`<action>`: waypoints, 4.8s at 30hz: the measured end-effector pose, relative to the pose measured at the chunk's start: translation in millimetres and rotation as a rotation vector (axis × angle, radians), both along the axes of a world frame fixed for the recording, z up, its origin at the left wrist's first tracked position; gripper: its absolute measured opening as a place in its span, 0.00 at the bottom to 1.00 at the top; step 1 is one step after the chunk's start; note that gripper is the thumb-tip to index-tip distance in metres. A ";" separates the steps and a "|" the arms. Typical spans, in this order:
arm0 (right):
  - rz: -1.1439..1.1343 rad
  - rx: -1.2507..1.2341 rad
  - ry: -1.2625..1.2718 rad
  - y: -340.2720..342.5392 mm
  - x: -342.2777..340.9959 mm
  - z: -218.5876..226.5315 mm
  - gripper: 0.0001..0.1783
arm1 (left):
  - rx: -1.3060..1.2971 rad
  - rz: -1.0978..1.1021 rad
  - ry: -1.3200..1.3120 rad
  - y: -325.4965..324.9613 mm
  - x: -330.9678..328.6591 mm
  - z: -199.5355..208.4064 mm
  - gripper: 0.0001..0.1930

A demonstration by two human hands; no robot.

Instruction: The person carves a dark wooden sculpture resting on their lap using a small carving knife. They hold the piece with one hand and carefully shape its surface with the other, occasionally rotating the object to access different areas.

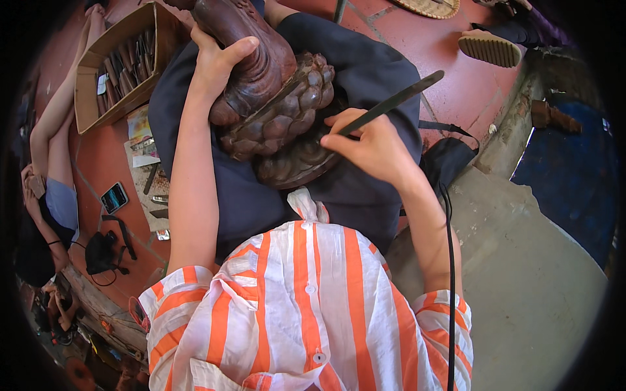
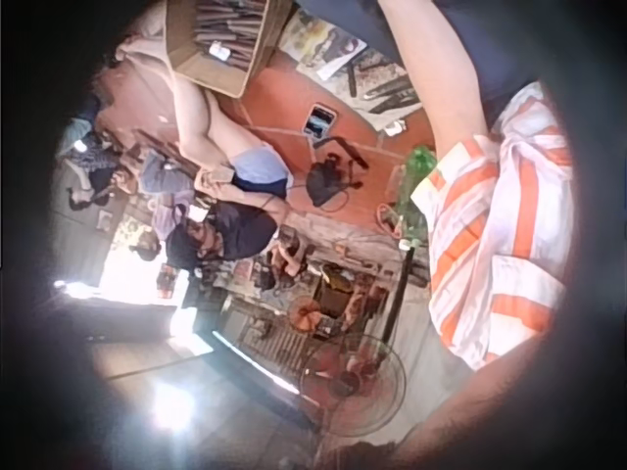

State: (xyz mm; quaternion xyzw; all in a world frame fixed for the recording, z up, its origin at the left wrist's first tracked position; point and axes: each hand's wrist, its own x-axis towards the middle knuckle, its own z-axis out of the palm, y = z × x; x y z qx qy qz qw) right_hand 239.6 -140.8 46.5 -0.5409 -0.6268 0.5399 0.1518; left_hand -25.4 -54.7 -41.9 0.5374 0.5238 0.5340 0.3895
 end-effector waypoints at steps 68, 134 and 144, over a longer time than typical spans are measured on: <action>0.050 0.294 -0.457 -26.0 -34.3 10.6 0.11 | 0.010 0.001 -0.146 -4.9 7.2 10.7 0.61; -0.615 0.599 0.193 45.0 50.0 -54.9 0.08 | 0.005 -0.045 -0.161 -4.6 3.5 -5.4 0.66; -0.617 0.599 0.196 45.2 50.8 -55.5 0.08 | -0.019 -0.059 -0.193 -6.3 5.2 0.3 0.66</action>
